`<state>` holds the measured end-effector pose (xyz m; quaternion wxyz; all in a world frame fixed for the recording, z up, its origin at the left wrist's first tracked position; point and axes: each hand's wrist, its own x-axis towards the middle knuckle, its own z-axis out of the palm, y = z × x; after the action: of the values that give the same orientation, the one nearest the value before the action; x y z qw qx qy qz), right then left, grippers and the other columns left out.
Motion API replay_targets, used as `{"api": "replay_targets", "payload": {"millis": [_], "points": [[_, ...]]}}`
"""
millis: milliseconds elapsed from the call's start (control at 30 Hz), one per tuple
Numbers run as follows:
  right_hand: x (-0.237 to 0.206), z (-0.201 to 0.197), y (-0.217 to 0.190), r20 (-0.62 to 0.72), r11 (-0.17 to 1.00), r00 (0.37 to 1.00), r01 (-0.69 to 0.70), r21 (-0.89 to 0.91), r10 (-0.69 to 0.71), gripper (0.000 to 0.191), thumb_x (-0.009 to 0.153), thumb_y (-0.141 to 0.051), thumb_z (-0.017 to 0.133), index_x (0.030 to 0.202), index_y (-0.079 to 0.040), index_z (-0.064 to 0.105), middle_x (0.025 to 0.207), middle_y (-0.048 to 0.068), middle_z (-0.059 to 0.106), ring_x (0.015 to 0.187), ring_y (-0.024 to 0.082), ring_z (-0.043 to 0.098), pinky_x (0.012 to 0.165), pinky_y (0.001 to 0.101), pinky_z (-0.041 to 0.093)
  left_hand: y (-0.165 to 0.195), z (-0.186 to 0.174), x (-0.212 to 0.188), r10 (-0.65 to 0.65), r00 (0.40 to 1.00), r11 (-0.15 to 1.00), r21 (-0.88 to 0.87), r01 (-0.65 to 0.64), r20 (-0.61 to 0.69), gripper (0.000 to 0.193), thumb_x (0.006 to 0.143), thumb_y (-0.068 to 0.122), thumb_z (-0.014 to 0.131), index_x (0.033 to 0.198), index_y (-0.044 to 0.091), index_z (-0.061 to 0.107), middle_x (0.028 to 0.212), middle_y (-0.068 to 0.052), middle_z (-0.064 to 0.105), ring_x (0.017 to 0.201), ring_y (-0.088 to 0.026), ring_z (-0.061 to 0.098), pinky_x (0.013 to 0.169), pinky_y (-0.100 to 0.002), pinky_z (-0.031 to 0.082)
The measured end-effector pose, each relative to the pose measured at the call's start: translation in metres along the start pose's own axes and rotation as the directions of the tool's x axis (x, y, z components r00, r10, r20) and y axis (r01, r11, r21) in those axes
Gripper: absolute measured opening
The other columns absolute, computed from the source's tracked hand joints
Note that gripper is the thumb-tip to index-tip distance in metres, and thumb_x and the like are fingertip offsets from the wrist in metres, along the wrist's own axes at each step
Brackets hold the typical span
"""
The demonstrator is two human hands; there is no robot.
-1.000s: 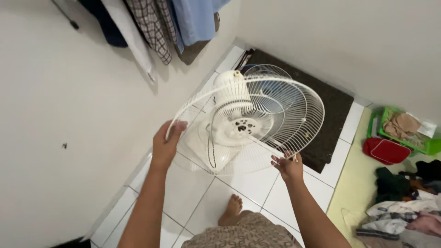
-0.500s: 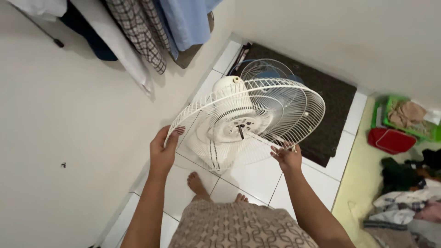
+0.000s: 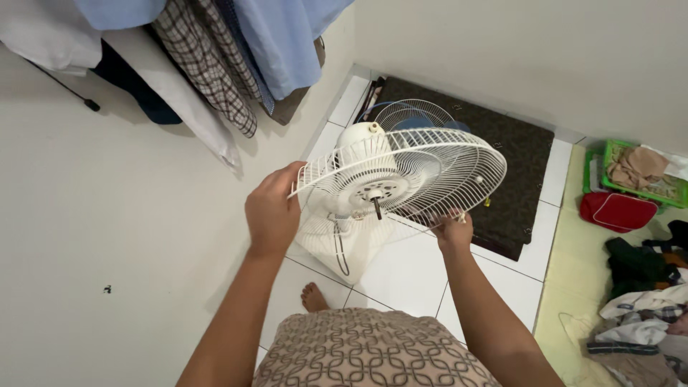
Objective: The person services a standing fan. They wipe the fan grille with a cloth, separate the front grille from the fan head, remove the blue fan blades, reattach the blades to the motor hub, refit the front grille, and tighten the grille fasteners using a screwdriver.
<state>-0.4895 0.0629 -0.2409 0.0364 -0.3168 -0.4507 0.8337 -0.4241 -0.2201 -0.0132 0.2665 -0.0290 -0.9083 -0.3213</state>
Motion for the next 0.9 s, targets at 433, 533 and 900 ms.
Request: {"api": "replay_targets", "payload": {"millis": [433,533,900], "points": [[-0.051,-0.002,0.009,-0.014,0.896,0.965,-0.239,0.374,0.263,0.019,0.074,-0.027,0.041,0.08,-0.009,0.043,0.057,0.003,0.037,0.052,0.017,0.039,0.045,0.0282,0.031,0.01,0.02,-0.017,0.084,0.975,0.993,0.094,-0.065,-0.208,0.041,0.061,-0.011,0.048,0.096,0.008,0.06,0.089,-0.007,0.061,0.081,-0.023,0.06,0.067,-0.03,0.048],[-0.077,0.025,0.012,0.332,0.874,0.895,-0.396,0.283,0.298,0.021,0.075,-0.022,0.046,0.089,-0.006,0.044,0.069,0.007,0.047,0.067,0.021,0.047,0.06,0.03,0.038,0.015,0.022,-0.02,0.095,0.967,0.99,0.12,-0.068,-0.236,0.04,0.062,-0.011,0.049,0.096,0.008,0.06,0.089,-0.006,0.062,0.08,-0.022,0.06,0.066,-0.03,0.048],[-0.072,0.083,0.023,0.436,0.907,0.843,-0.402,0.126,0.314,0.029,0.082,-0.021,0.053,0.098,0.002,0.047,0.094,0.009,0.053,0.093,0.023,0.055,0.081,0.0275,0.045,0.01,0.023,-0.02,0.042,0.964,0.995,0.102,-0.015,-0.264,0.041,0.062,-0.01,0.049,0.096,0.009,0.06,0.088,-0.006,0.061,0.076,-0.022,0.059,0.064,-0.03,0.047]]}}
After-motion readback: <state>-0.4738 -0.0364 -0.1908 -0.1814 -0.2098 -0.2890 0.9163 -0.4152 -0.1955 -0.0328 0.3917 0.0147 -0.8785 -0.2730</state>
